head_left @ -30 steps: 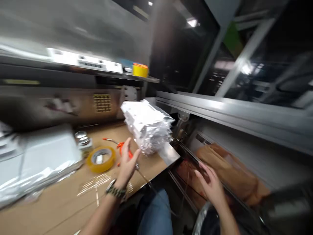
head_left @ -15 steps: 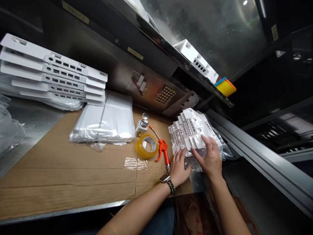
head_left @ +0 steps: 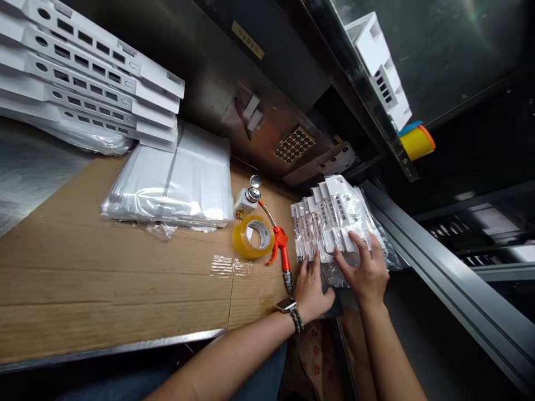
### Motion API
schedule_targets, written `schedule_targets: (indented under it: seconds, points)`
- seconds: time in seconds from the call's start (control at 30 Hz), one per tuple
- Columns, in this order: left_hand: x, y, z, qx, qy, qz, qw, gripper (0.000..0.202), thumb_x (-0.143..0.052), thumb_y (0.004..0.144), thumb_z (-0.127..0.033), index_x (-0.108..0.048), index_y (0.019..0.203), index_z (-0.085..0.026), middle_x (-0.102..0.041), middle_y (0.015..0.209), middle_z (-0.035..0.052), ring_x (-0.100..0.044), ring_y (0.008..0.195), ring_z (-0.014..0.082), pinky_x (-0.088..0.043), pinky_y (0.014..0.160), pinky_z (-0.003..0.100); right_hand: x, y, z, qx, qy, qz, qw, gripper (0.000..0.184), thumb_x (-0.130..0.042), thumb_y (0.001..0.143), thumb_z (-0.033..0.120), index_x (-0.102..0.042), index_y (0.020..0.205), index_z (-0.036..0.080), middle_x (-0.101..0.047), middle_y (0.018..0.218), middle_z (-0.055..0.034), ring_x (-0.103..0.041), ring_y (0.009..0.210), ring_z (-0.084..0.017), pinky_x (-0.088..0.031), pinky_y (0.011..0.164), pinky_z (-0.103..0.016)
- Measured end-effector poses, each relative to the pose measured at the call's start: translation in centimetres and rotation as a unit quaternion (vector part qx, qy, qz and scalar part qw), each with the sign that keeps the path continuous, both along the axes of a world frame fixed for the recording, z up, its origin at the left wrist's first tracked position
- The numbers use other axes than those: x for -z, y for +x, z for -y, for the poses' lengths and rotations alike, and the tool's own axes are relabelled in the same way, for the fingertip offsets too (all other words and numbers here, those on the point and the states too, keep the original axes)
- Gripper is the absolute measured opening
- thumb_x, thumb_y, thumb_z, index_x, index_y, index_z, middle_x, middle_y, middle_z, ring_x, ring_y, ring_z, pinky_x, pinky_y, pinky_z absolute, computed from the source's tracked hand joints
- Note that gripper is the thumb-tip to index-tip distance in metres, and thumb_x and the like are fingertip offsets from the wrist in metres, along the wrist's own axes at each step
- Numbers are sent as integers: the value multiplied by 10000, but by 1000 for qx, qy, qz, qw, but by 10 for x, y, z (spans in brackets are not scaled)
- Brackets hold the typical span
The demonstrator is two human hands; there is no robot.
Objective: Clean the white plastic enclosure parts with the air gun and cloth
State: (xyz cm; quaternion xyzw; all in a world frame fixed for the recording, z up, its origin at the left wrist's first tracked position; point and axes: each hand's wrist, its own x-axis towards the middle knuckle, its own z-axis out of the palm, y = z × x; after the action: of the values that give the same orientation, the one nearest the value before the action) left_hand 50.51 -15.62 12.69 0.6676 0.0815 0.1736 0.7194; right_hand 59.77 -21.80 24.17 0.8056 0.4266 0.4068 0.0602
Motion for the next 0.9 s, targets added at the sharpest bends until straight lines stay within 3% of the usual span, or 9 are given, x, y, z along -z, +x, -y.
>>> schedule_targets:
  seconds: [0.2,0.9]
  points:
    - [0,1,2,25,-15,1,1000,1100,-646,725,-246,-58,1649,-147,-204,1720,84,-29,1590,357,-179,1309,498,1,0,-1,1,0,-11,1000,510,-672,923,445,-611,1377,219,-535,1478,-179,-591,1319,-354,-546,994,-438]
    - [7,3,4,18,-38,41,998,1151,-683,692,-243,-50,1647,-133,-155,1728,113,-59,1589,364,-177,1304,497,2,1,-2,-10,15,-15,1000,500,-705,910,424,-619,1357,215,-545,1468,-199,-599,1308,-376,-558,976,-468]
